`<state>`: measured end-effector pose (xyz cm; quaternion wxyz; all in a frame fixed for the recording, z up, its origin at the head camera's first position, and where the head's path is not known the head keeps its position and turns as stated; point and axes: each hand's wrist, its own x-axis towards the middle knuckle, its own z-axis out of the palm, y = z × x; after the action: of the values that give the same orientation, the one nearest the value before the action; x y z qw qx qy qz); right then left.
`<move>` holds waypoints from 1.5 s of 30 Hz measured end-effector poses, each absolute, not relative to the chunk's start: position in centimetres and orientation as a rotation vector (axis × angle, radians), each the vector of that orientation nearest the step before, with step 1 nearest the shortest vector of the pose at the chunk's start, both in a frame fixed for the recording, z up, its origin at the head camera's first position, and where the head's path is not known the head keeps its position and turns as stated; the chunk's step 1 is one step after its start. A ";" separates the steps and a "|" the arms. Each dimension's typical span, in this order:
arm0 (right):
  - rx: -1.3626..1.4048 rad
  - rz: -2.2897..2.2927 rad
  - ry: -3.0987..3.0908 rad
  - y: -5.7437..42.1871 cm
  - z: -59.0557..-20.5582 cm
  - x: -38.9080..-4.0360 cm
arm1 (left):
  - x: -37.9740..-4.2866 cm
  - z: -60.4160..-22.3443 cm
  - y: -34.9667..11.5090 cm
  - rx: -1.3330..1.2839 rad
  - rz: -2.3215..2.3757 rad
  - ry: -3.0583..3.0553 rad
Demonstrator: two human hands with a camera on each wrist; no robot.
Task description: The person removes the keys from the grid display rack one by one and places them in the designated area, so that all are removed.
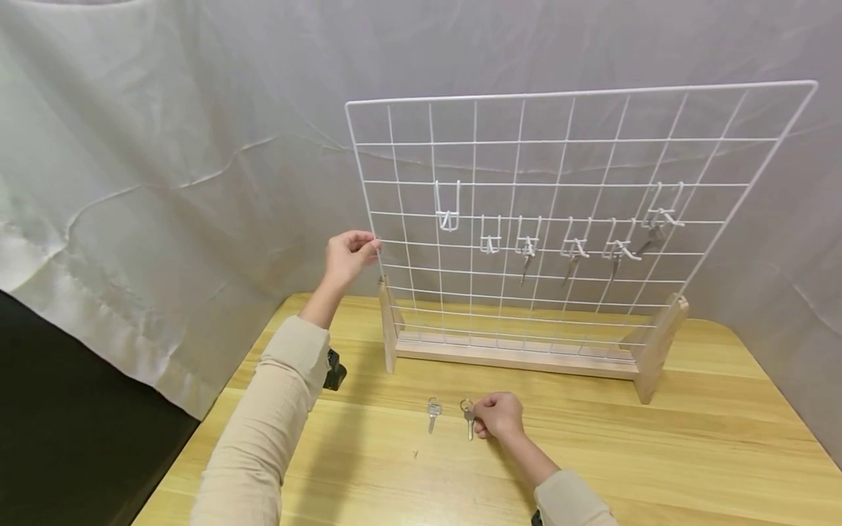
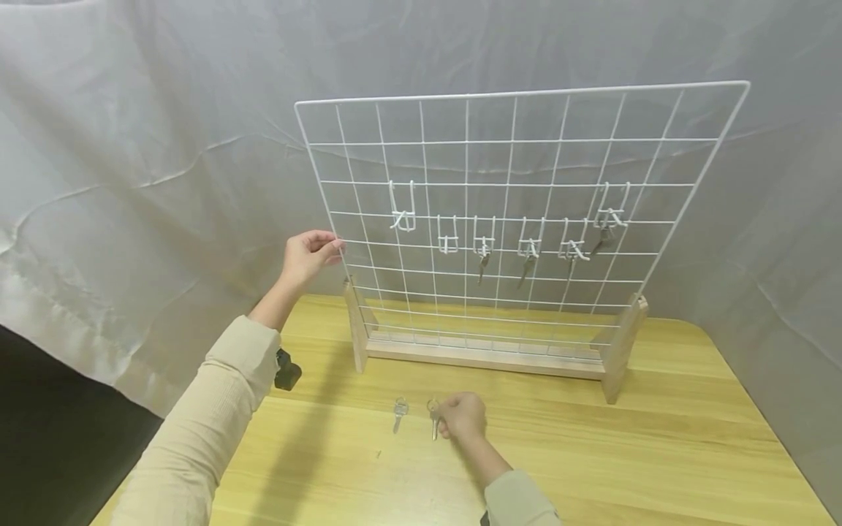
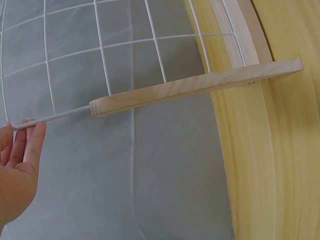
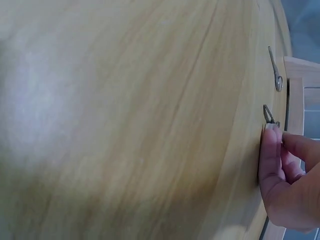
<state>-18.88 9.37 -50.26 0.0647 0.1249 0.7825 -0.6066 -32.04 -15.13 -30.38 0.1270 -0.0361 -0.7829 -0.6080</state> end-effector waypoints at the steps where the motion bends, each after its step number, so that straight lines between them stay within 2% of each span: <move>1: 0.360 -1.814 2.381 9.4 -50.4 -18.8 | -32.0 -30.5 -15.2 -0.109 -1.768 -2.274; 5: 0.325 -1.757 2.467 9.3 -50.7 -18.7 | -32.9 -31.5 -15.8 -0.173 -1.815 -2.215; 10: 0.304 -1.669 2.579 9.0 -50.7 -18.5 | -31.7 -30.3 -15.1 -0.089 -1.778 -2.276; 16: 0.286 -1.574 2.675 8.8 -50.8 -18.4 | -31.9 -30.3 -14.9 -0.081 -1.748 -2.297; 29: 0.268 -1.658 2.655 8.9 -50.6 -18.1 | -31.9 -30.3 -15.0 -0.090 -1.765 -2.299; 40: 0.375 -1.886 2.434 11.2 -47.5 -18.9 | -32.3 -30.4 -15.0 -0.118 -1.759 -2.283; 45: 0.254 -1.943 2.507 12.6 -44.7 -19.9 | -32.3 -30.7 -15.0 -0.104 -1.753 -2.284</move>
<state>-19.91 12.64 -44.67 -0.0201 0.0800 0.7878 -0.6104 -32.30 -15.03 -30.66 0.1298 -0.0358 -0.7859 -0.6034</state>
